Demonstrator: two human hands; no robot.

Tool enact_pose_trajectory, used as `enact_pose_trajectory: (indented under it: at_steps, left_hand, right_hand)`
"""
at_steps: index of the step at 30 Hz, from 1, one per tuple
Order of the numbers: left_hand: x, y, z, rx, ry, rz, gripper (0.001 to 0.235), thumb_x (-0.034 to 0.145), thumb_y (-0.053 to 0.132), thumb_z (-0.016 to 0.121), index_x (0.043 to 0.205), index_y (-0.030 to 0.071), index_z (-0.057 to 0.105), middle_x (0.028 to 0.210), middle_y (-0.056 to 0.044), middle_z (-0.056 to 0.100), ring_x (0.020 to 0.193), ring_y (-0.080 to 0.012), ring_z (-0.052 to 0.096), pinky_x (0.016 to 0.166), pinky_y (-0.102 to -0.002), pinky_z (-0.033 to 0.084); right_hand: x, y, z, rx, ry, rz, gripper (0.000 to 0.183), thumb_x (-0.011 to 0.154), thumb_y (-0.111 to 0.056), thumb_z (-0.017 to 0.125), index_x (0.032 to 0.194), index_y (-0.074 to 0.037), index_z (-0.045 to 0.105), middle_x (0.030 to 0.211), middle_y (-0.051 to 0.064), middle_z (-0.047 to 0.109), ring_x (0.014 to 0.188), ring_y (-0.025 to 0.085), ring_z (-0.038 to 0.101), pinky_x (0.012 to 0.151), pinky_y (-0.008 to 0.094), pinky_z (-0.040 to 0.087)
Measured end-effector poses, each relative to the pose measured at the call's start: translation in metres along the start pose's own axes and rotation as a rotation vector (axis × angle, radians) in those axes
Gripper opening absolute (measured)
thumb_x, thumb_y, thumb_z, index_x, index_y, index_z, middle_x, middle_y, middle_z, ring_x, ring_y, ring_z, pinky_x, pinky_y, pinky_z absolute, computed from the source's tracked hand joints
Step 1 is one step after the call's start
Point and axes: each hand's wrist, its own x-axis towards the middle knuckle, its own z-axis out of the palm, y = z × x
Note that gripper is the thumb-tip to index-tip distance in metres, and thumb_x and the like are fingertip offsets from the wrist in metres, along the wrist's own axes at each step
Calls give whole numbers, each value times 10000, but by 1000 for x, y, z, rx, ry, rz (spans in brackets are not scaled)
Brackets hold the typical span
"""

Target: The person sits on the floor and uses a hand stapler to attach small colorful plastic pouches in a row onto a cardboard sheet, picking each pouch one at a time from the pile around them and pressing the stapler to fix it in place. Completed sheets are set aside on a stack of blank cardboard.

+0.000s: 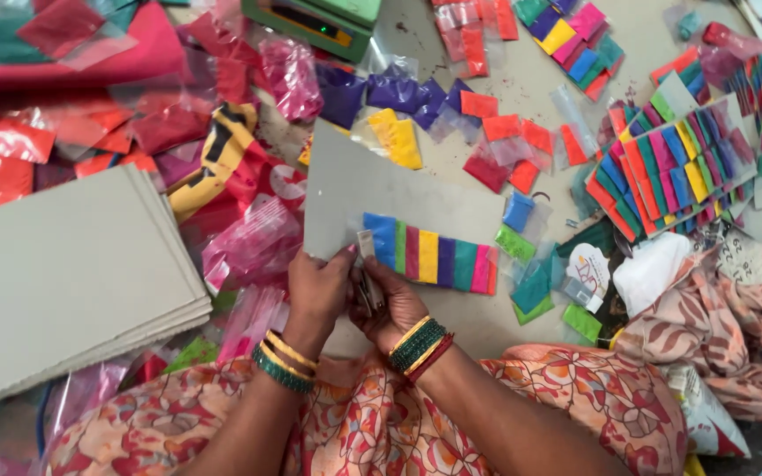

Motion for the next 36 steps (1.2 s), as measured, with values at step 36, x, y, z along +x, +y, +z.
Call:
enact_pose_trajectory:
  at_steps: [36]
  left_hand:
    - [-28, 1, 7, -369, 58, 140, 397, 803, -70, 795, 1157, 23, 644, 1033, -35, 703, 893, -136, 691, 777, -274, 590]
  right_hand:
    - [-1, 29, 5, -115, -18, -227, 225, 921, -156, 759, 1124, -73, 708, 1027, 45, 739, 934, 205, 706, 848, 371, 564]
